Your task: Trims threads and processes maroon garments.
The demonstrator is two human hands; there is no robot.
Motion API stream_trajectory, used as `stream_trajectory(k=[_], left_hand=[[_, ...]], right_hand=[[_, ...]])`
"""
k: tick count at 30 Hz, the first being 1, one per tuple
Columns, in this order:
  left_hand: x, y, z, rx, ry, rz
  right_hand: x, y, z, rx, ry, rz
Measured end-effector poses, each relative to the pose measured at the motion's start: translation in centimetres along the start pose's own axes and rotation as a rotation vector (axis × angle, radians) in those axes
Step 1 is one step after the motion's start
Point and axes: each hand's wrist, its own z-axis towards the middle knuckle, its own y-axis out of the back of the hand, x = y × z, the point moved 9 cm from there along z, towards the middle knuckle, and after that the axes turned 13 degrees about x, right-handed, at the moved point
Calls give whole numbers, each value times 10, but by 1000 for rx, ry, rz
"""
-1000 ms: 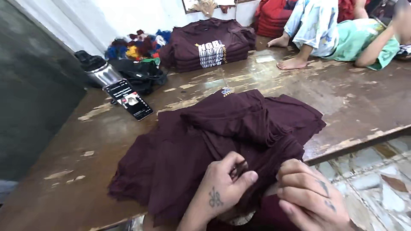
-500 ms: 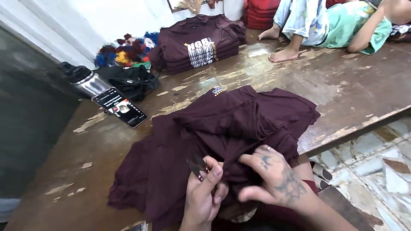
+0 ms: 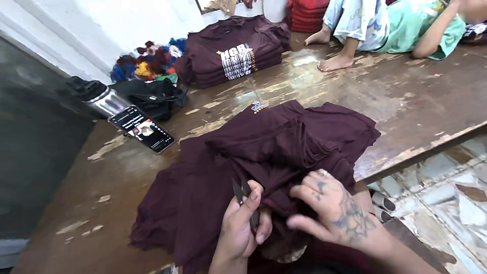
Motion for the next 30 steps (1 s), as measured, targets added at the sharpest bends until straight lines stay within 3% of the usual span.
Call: stream_trajectory(k=[2,4,5,8,9,11,14,17,20,23,26,28,30], left_hand=[[0,1,-2,36,37,-16],[-7,5,-4,35,67,126],[-15,7,-5,15,65,336],[-48,-9,-4,-7,8,1390],[-52,-22,-4,30,-11,1626],[-57,-45,-7,159,-72,1844],[-59,-74,-16,332,-158,1971],[-54,-83,-19,379,-211,2015],[-56,-73,-21,313,-255,1960],[-72,-45,-22,27,-182,1690],[-59,-15,-24,-238,-81,1225],[-35,-20,-21,-137,-65,1016],[-35,-44,-25,85,-278,855]], right_hand=[[4,0,-4,4,62,41],[6,6,-13,44,118,126],[7,9,-17,64,130,158],[10,8,-24,38,164,217],[11,8,-25,17,172,225],[13,8,-30,-15,178,242],[17,9,-32,-57,164,245],[22,8,-34,-93,173,203],[29,5,-38,-64,220,202],[33,16,-41,-43,256,286],[24,22,-16,-31,127,188],[15,3,12,22,75,49],[6,-10,22,-42,85,100]])
